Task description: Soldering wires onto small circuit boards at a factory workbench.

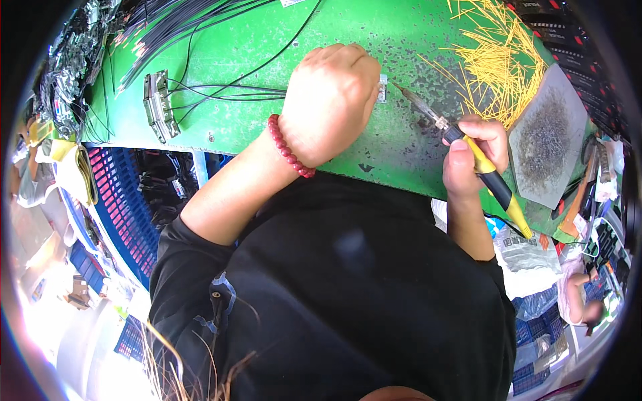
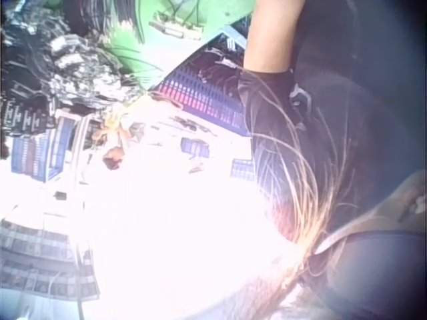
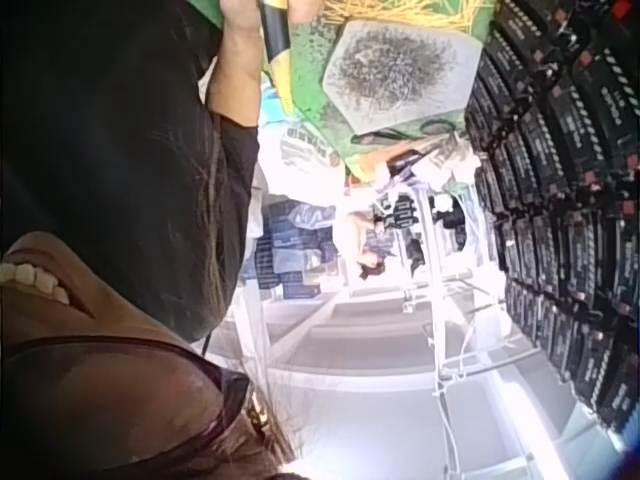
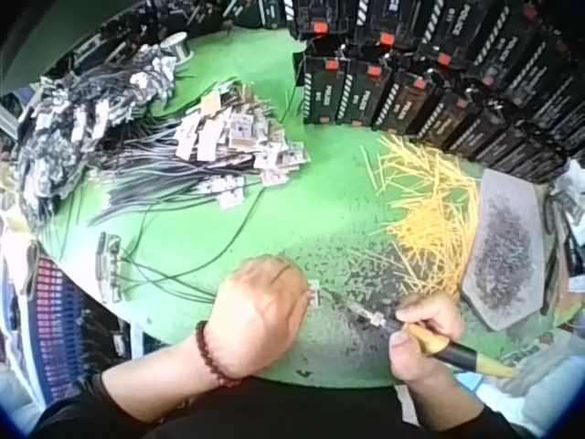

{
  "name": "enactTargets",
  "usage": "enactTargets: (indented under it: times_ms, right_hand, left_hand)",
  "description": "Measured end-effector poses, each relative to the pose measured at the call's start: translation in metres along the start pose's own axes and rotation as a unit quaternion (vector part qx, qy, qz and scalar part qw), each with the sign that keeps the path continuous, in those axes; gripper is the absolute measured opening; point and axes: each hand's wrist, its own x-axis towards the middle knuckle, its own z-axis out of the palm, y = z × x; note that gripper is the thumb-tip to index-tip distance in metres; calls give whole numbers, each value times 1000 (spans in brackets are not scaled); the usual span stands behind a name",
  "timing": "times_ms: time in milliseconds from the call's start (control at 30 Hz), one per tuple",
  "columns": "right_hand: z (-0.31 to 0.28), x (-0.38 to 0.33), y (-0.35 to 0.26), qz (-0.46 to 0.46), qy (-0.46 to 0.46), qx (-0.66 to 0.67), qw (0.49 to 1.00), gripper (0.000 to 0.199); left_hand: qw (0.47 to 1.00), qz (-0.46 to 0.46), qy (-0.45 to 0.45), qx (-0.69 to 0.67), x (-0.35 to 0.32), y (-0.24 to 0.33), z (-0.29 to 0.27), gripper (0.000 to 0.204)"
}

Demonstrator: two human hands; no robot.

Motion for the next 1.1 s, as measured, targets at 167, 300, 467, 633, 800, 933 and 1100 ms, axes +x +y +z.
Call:
enactTargets:
  times_ms: [167, 300, 467, 633, 800, 933, 1100]
  right_hand:
    - [-1, 0, -3, -11, 4, -5, 1000, 21]
    - [1, -1, -6, -2, 12, -15, 1000, 22]
    - [9, 2, -5, -34, 44, -2, 998, 27]
    - [14, 2, -4, -19, 46, 37, 998, 39]
    - [11, -3, -10, -19, 30, 26, 999, 37]
    - [5, -9, -9, 8, 28, 33, 999, 24]
    - [6, -7, -9, -2, -4, -12, 1000, 23]
  left_hand:
    - [1000, 0, 4, -1, -1, 2, 0, 7]
    - [1000, 6, 1, 1, 0, 1, 0, 7]
    - [1000, 18, 1, 16, 2, 3, -2, 6]
    - [1000, 11, 11, 16, 2, 2, -1, 7]
    - [999, 7, -5, 31, 2, 7, -4, 5]
    - [999, 12, -13, 30, 1, 8, -2, 6]
    - [996, -66, 55, 12, 11, 0, -56, 6]
